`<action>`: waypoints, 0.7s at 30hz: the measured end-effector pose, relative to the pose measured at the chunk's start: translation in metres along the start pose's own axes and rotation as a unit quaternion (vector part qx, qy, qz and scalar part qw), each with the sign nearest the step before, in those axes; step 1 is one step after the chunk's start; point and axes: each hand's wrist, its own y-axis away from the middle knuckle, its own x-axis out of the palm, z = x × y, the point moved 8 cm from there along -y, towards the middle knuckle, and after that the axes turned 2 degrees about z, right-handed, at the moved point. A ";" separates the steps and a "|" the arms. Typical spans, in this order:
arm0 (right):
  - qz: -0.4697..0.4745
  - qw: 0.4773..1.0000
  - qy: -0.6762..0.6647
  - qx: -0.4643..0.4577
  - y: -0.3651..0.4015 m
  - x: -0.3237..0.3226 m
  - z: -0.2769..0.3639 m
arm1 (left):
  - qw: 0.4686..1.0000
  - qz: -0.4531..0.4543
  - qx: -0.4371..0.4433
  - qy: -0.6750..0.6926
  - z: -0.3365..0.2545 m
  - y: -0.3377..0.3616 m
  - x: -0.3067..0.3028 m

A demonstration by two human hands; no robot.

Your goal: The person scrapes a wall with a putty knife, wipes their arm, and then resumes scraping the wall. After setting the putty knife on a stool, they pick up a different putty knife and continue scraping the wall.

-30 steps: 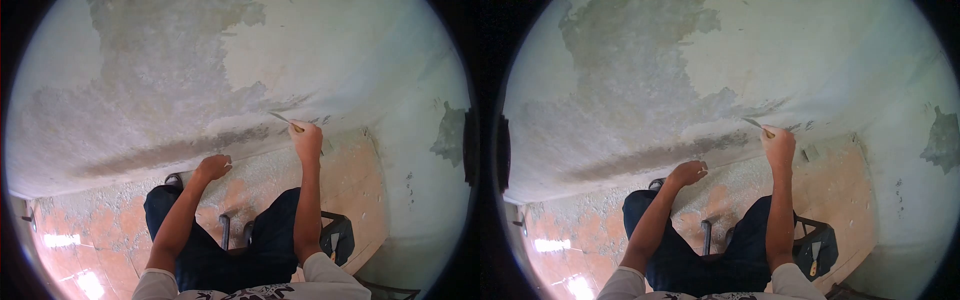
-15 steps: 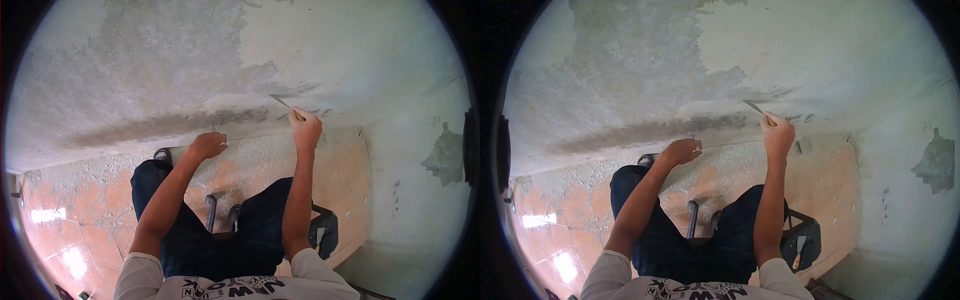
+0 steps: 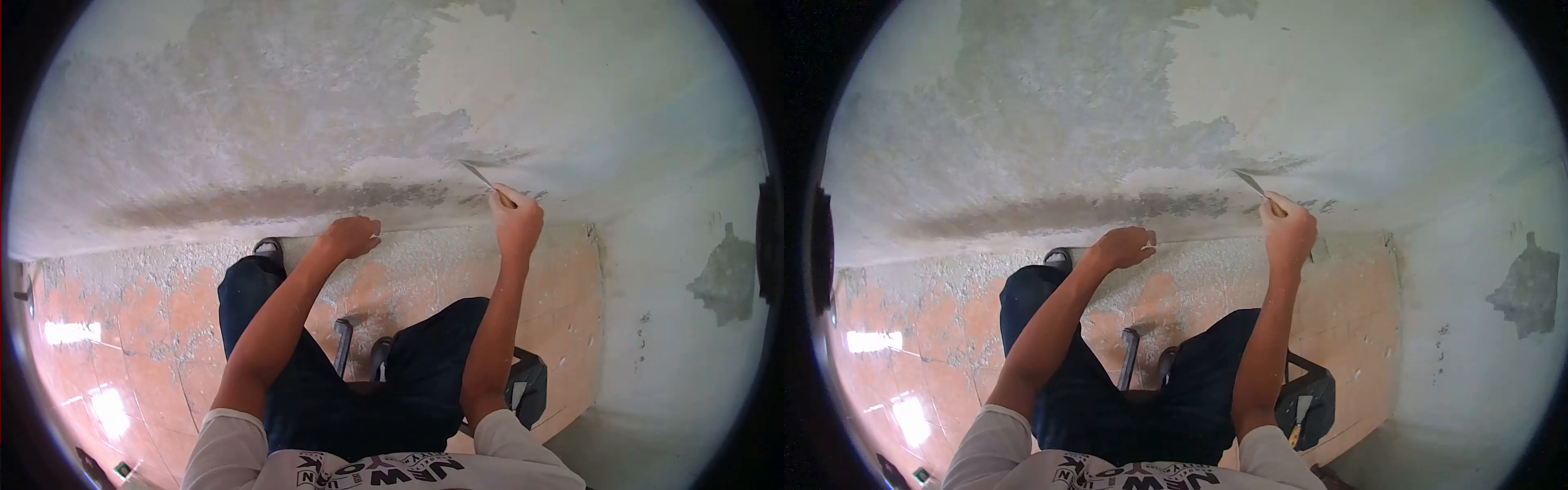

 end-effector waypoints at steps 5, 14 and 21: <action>-0.001 0.998 0.045 -0.032 0.004 0.045 -0.025 | 1.000 0.001 -0.022 -0.001 -0.001 0.000 -0.005; -0.033 0.998 0.039 0.033 0.000 0.010 -0.007 | 1.000 -0.021 -0.022 0.008 -0.001 0.006 -0.019; -0.025 1.000 0.001 0.006 0.009 0.006 -0.006 | 1.000 0.012 -0.020 0.009 -0.008 0.006 -0.008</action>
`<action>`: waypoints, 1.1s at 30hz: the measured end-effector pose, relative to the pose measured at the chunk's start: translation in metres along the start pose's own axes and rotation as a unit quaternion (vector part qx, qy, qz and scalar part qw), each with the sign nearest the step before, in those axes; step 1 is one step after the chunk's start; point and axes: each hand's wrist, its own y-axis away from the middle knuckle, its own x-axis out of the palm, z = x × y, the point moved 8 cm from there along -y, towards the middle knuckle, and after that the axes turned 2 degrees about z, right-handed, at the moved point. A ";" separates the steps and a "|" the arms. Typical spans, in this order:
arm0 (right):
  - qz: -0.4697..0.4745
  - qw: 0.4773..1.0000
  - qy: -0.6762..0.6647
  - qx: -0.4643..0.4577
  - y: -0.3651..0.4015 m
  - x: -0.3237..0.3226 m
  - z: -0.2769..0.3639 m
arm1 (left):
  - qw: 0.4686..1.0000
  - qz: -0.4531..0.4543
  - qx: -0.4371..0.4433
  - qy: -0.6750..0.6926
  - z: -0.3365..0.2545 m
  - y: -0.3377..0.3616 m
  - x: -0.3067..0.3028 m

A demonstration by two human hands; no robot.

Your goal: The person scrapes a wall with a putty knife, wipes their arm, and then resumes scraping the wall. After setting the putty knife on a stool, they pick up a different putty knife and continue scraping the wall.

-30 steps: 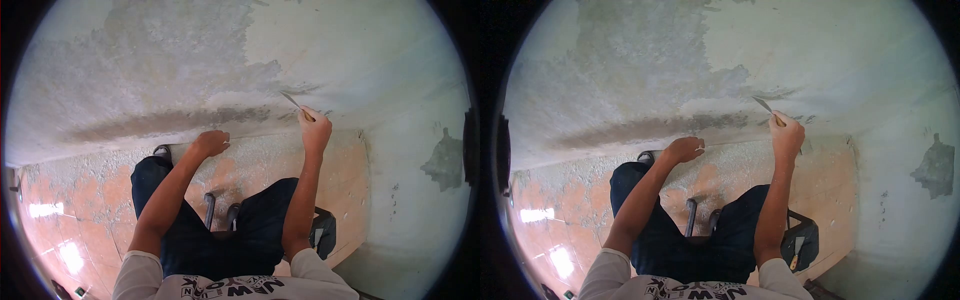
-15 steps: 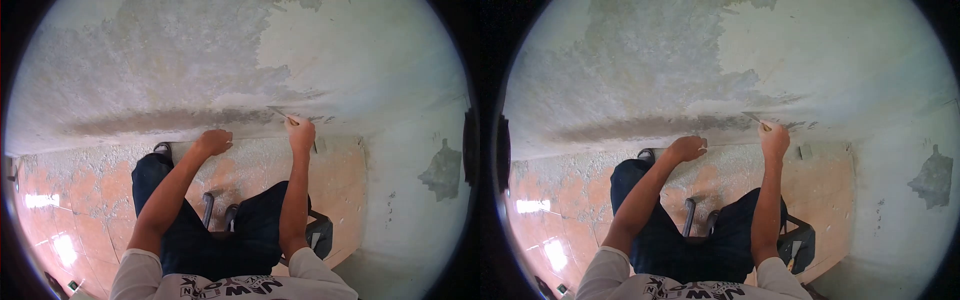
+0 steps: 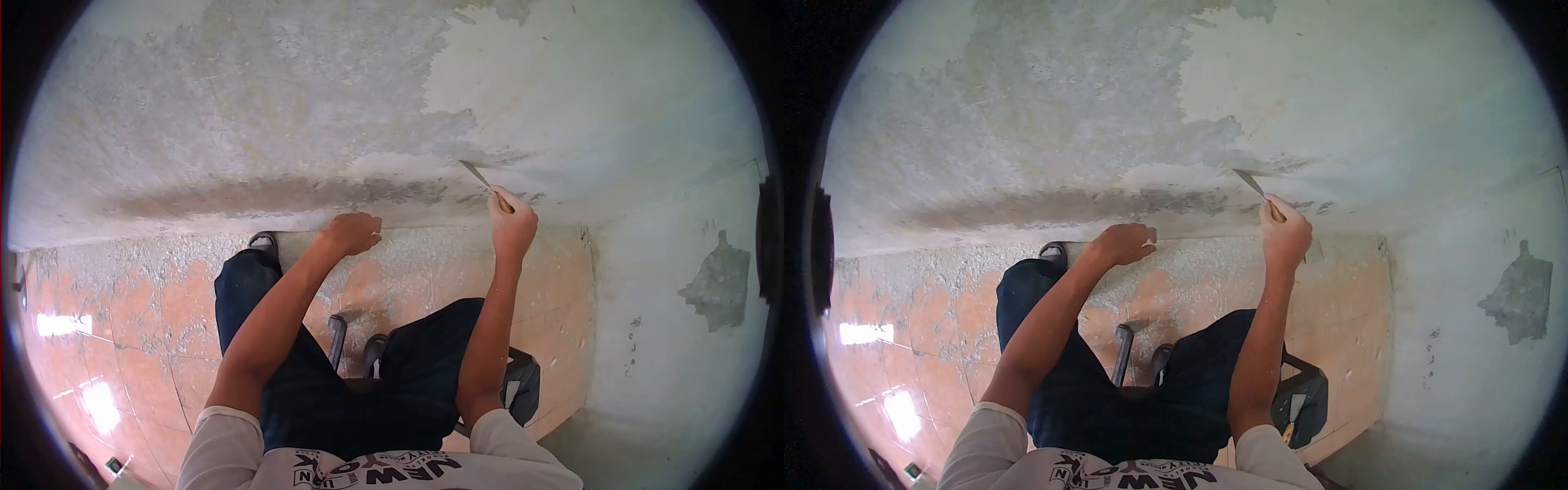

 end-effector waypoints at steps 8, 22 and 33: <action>0.047 0.997 -0.053 0.016 -0.002 0.002 0.018 | 0.999 -0.031 0.009 -0.014 0.003 -0.003 -0.004; 0.045 0.997 -0.054 0.013 -0.010 -0.003 0.004 | 1.000 -0.018 0.012 -0.017 0.002 -0.007 0.011; 0.080 0.996 0.026 -0.016 -0.002 0.033 0.014 | 1.000 -0.010 0.019 -0.020 0.007 -0.011 0.010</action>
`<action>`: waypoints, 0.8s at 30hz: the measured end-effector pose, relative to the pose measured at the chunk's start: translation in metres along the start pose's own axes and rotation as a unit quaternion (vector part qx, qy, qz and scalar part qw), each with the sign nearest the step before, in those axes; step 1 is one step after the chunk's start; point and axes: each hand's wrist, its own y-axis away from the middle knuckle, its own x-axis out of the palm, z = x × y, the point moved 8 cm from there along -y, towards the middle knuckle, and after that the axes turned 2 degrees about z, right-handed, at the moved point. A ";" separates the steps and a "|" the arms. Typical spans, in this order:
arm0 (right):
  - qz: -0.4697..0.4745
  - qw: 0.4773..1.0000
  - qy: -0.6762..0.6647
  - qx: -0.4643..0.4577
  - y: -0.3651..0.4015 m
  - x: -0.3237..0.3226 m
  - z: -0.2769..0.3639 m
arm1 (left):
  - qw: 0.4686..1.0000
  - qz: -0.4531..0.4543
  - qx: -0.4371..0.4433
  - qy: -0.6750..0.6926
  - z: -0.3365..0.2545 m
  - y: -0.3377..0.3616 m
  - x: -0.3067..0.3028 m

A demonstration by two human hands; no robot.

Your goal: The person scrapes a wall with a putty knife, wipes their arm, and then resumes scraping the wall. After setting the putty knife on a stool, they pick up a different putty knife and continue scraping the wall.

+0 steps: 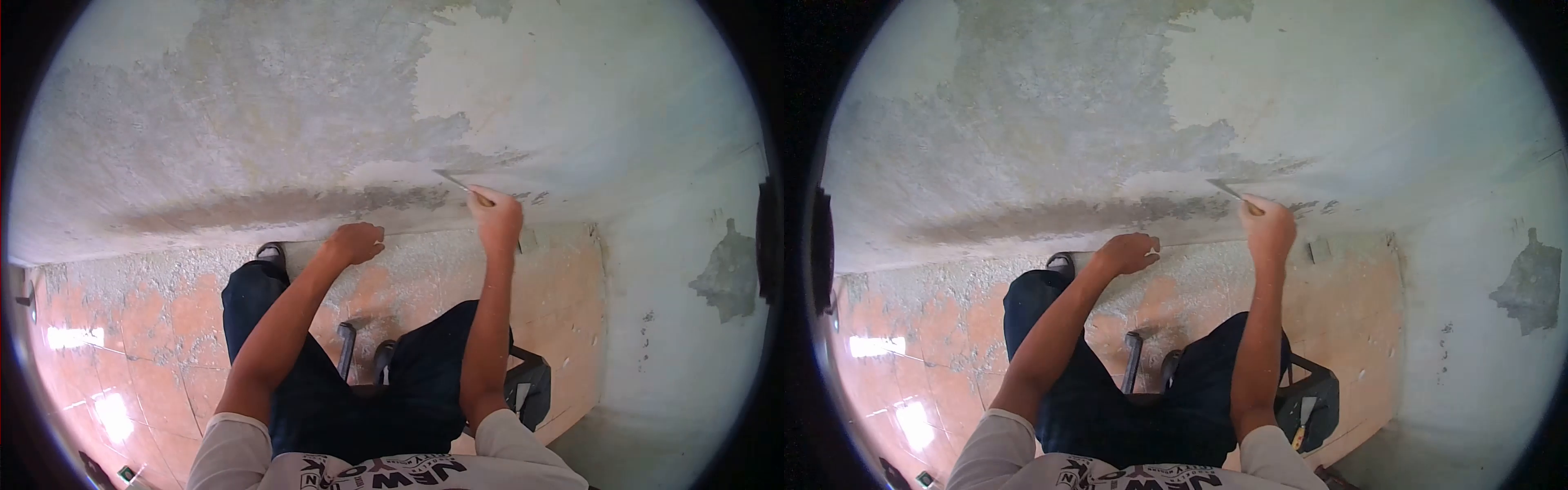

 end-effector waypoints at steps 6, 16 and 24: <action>-0.054 0.998 -0.028 0.002 -0.004 -0.048 0.029 | 1.000 -0.023 -0.014 0.011 -0.001 0.006 -0.013; -0.075 0.997 -0.011 0.010 0.003 -0.047 0.041 | 0.999 -0.026 -0.016 0.017 -0.001 0.006 -0.016; -0.054 0.994 -0.094 0.019 0.012 -0.068 0.032 | 1.000 -0.006 -0.002 0.029 -0.006 0.006 -0.002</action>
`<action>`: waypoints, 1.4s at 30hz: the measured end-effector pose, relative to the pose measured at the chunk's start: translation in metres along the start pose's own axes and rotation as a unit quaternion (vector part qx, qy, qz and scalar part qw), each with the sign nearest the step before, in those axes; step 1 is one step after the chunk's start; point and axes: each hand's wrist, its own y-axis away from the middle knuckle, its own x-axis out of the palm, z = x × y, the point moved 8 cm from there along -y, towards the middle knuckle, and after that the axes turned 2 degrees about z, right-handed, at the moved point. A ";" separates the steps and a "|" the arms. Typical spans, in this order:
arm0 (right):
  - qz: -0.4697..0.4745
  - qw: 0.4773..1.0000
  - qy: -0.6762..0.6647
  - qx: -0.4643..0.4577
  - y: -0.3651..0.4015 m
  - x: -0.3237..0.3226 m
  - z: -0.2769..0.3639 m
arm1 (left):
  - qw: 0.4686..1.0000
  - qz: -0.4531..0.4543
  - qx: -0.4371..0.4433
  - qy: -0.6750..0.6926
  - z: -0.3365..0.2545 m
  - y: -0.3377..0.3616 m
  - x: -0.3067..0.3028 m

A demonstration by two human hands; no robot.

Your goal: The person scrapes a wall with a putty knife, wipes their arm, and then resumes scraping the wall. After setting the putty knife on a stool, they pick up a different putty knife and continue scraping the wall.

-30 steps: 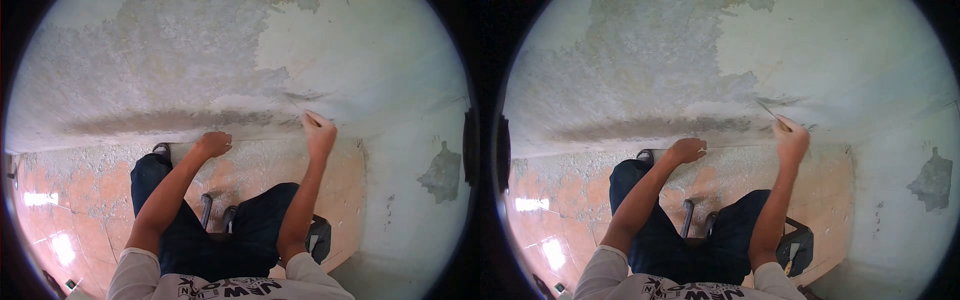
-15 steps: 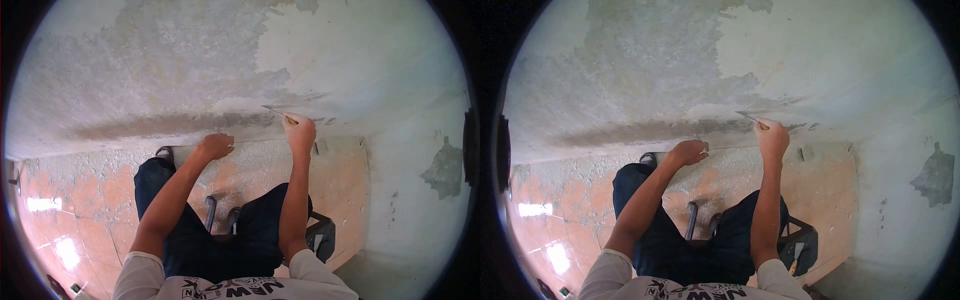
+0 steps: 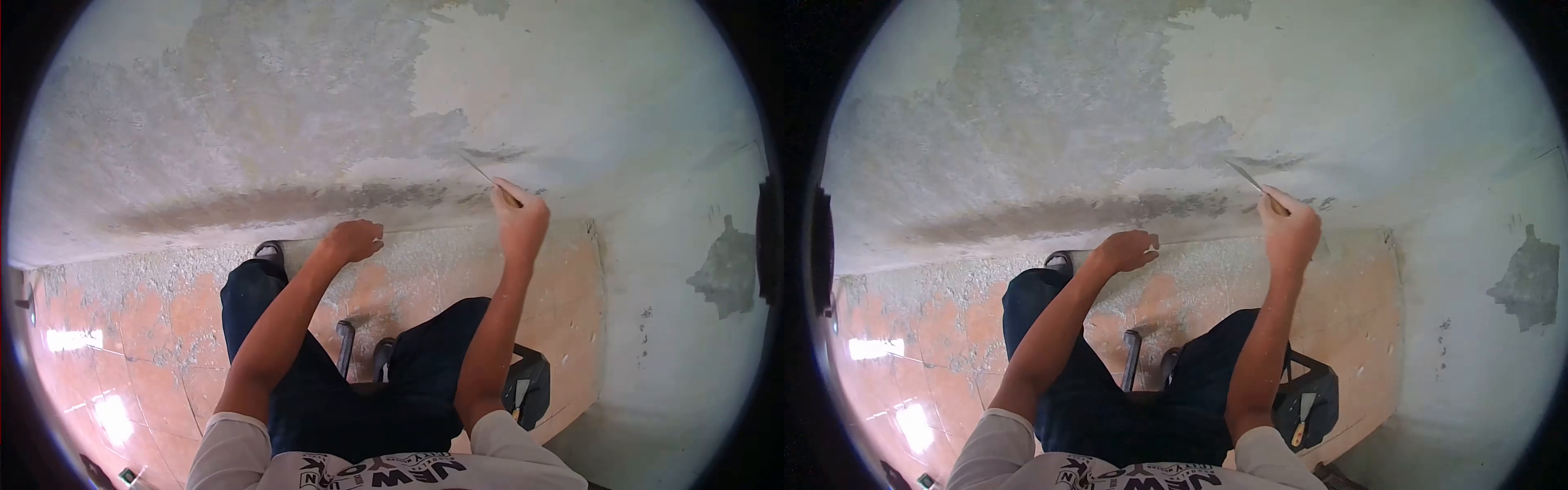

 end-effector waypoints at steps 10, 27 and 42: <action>0.030 0.995 0.078 -0.052 0.002 0.058 -0.006 | 1.000 -0.015 0.007 -0.008 0.001 -0.001 -0.006; 0.021 0.996 0.078 -0.021 0.008 0.038 0.045 | 0.999 -0.023 -0.028 -0.005 0.006 0.005 -0.027; 0.020 0.995 0.091 -0.040 0.012 0.073 0.003 | 1.000 0.000 -0.026 -0.009 -0.001 0.002 -0.015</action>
